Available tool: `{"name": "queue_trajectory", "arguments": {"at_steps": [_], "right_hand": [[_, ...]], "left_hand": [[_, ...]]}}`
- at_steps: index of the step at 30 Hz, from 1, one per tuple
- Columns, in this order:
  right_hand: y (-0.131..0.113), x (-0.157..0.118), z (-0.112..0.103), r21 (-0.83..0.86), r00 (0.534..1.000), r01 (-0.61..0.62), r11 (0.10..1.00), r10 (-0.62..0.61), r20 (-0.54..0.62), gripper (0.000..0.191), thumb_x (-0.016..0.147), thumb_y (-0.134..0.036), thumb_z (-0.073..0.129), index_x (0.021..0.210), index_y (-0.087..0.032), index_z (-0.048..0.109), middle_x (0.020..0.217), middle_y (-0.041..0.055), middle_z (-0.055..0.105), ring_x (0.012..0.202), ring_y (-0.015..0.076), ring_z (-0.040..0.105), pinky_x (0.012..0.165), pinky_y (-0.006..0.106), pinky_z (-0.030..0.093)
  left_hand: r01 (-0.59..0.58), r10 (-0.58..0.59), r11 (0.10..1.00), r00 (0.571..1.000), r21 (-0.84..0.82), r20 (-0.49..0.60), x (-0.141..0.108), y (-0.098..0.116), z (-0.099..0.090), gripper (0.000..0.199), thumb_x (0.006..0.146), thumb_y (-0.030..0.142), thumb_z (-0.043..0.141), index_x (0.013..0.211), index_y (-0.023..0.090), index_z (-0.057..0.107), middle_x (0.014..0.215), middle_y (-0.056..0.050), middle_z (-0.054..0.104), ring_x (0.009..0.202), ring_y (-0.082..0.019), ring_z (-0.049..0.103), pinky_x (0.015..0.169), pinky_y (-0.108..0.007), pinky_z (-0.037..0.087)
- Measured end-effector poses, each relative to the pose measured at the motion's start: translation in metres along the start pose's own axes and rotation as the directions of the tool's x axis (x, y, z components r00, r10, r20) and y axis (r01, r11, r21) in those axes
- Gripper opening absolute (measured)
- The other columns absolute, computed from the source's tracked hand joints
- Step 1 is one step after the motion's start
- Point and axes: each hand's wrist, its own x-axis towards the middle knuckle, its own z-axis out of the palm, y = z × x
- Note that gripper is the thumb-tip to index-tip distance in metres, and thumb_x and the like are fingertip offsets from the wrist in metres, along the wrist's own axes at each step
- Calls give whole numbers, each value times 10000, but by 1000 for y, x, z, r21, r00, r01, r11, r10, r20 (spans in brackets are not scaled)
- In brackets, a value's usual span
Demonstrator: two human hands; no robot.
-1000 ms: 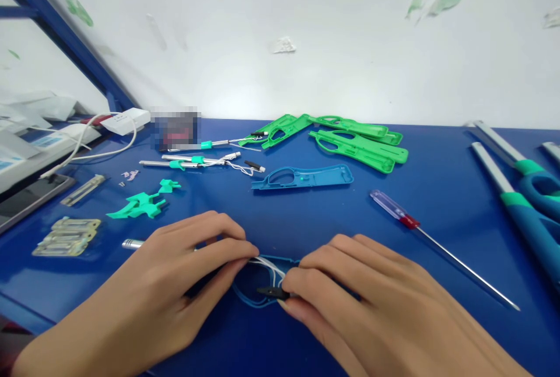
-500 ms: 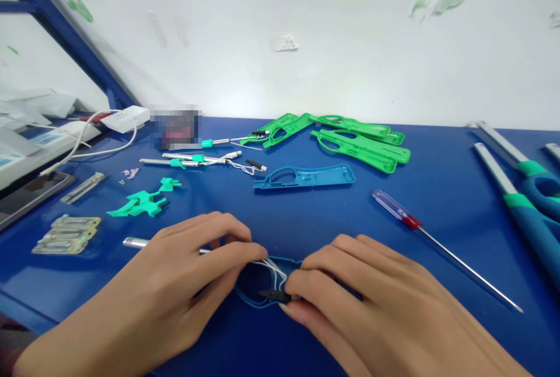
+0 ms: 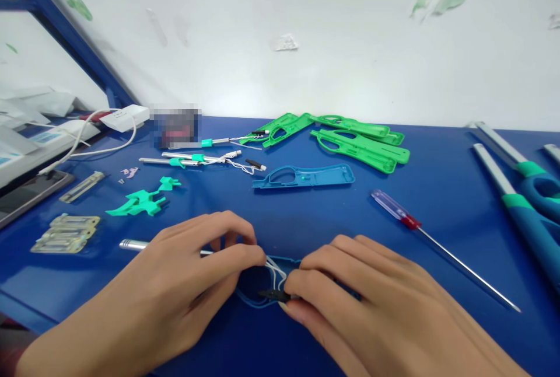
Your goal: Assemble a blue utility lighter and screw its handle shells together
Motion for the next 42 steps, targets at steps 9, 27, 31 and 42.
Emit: {"name": "queue_trajectory", "arguments": {"at_steps": [9,27,31,42], "right_hand": [[-3,0,-1,-19,1000,-23,1000,23,-5,211,1141,-230,433,1181,-288,631,1040,-86,770,917,137,733,964,347,453],[0,-1,1,-32,992,-126,991,126,1,406,1109,-219,466,1502,-302,527,1447,-64,670,1280,125,647,1109,252,508],[3,-3,4,-49,996,-55,997,58,66,439,1084,-158,430,1501,-265,517,1452,-45,677,1294,143,646,1112,284,530],[-5,22,-2,120,996,-86,989,86,-1,318,1065,-87,460,1176,-286,683,1080,-110,789,950,66,739,902,207,539]], "left_hand": [[-19,19,1000,999,12,-30,0,-1,1,398,959,-39,522,1230,237,613,1220,-20,628,1079,-184,632,992,-351,510],[50,-52,997,998,-55,-44,-2,-3,-10,226,1095,198,519,1254,332,608,1217,41,675,1083,-154,651,1030,-347,474],[86,-86,994,996,-72,1,-6,-7,-12,162,1105,244,538,1171,339,651,1211,56,670,1080,-155,642,962,-344,490],[41,-41,999,999,-17,-12,1,-7,-11,273,1123,228,469,1084,276,734,1102,14,708,936,-179,663,822,-360,506]]}}
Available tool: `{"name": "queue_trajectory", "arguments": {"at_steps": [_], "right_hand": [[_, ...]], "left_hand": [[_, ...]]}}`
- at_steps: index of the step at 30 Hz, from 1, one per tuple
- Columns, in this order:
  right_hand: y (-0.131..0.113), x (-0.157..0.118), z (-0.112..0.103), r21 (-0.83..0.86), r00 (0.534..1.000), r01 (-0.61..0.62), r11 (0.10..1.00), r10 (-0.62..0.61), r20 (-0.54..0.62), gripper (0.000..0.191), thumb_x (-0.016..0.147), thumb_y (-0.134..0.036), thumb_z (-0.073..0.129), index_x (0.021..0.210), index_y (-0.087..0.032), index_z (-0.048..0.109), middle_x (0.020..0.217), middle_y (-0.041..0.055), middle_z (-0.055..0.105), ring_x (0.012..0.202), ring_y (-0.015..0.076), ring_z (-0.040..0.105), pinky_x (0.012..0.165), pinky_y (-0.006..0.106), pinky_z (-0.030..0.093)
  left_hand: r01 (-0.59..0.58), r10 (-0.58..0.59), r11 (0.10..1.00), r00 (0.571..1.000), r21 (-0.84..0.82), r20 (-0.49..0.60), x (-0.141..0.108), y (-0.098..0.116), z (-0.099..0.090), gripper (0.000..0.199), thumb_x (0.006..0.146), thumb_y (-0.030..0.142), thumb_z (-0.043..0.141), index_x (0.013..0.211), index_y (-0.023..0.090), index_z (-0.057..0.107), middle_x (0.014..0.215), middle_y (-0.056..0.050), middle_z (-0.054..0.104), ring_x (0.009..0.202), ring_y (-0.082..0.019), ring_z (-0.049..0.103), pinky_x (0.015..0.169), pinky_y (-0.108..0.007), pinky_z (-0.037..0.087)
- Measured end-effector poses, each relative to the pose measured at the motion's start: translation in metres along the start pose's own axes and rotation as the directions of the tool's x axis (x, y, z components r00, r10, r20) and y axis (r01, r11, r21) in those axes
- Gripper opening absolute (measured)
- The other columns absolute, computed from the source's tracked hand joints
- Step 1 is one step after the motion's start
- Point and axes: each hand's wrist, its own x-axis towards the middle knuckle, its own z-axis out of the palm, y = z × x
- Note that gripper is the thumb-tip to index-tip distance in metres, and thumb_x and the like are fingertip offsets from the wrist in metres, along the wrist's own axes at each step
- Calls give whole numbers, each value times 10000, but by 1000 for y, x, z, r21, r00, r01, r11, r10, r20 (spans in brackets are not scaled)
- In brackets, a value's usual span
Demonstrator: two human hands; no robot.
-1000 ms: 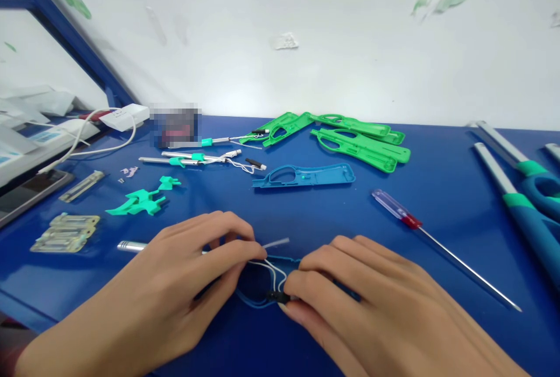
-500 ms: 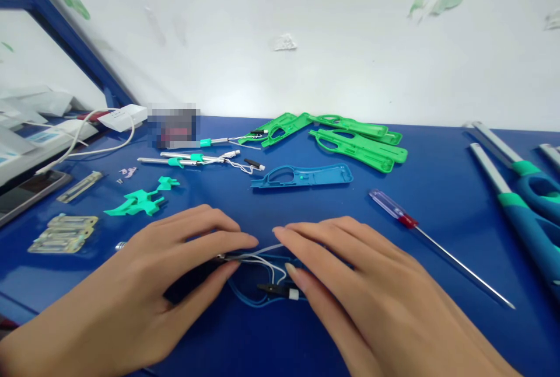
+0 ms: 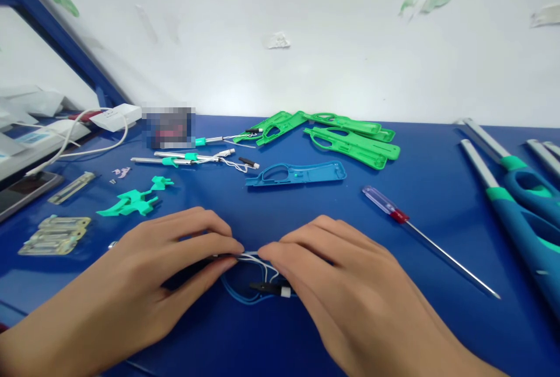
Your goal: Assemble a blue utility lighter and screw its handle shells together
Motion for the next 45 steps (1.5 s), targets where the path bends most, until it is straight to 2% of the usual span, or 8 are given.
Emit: {"name": "queue_trajectory", "arguments": {"at_steps": [7,12,17,22,27,34,39,45], "right_hand": [[9,-22,3,-7,999,48,999,-48,15,473,1047,-40,375,1308,-283,685,1165,-13,724,1069,158,646,927,308,527],[8,-25,5,-79,998,31,996,-26,65,436,1067,-58,402,1323,-283,674,1199,-7,689,1146,177,592,995,339,455],[6,-20,5,-196,993,117,974,-109,52,402,1085,-71,344,1295,-230,648,1151,4,701,1102,189,606,993,369,400],[2,-17,1,-211,987,142,967,-121,106,297,1102,-267,381,1257,-218,630,1130,36,725,1026,237,632,898,427,437],[4,-20,0,-210,988,152,966,-143,55,363,1088,-82,331,1226,-215,639,1101,15,715,1039,201,610,949,388,397],[12,-22,-1,-21,987,107,994,-103,120,349,1119,-127,407,1387,-201,619,1297,37,627,1250,162,531,1093,306,379],[14,-22,-4,-44,995,44,998,-40,93,384,1096,-99,393,1326,-278,643,1238,-25,703,1131,114,645,1003,250,490],[8,-8,-6,-36,999,37,999,-37,-9,254,1039,-370,613,1247,-333,755,1034,26,793,999,270,750,844,393,633]], "left_hand": [[4,-4,1000,1000,8,22,0,-1,3,253,1134,243,454,1120,285,703,1132,14,697,957,-181,652,820,-365,491],[6,-6,1000,1000,-3,30,-2,-2,3,215,1132,231,454,1141,298,659,1125,24,679,948,-186,631,811,-372,480],[10,-9,1000,998,-10,63,-6,-1,1,214,1090,133,503,1141,295,634,1147,20,654,958,-188,614,820,-372,469],[-18,17,999,999,30,42,-8,-1,1,260,1034,66,542,1140,273,658,1153,2,661,958,-199,634,831,-379,486],[-38,38,998,999,46,8,-7,1,2,321,951,-39,545,1076,234,659,1179,-2,659,1023,-191,654,920,-370,494],[-17,17,1000,1000,20,10,-10,5,2,218,994,27,569,936,232,615,1153,9,659,973,-187,655,860,-371,509],[-34,34,999,999,8,15,-11,5,4,225,989,22,577,968,243,615,1160,10,664,979,-196,644,857,-389,519],[-58,58,998,998,33,3,-8,5,6,174,1033,76,556,980,223,631,1104,-14,660,913,-209,607,768,-411,530]]}}
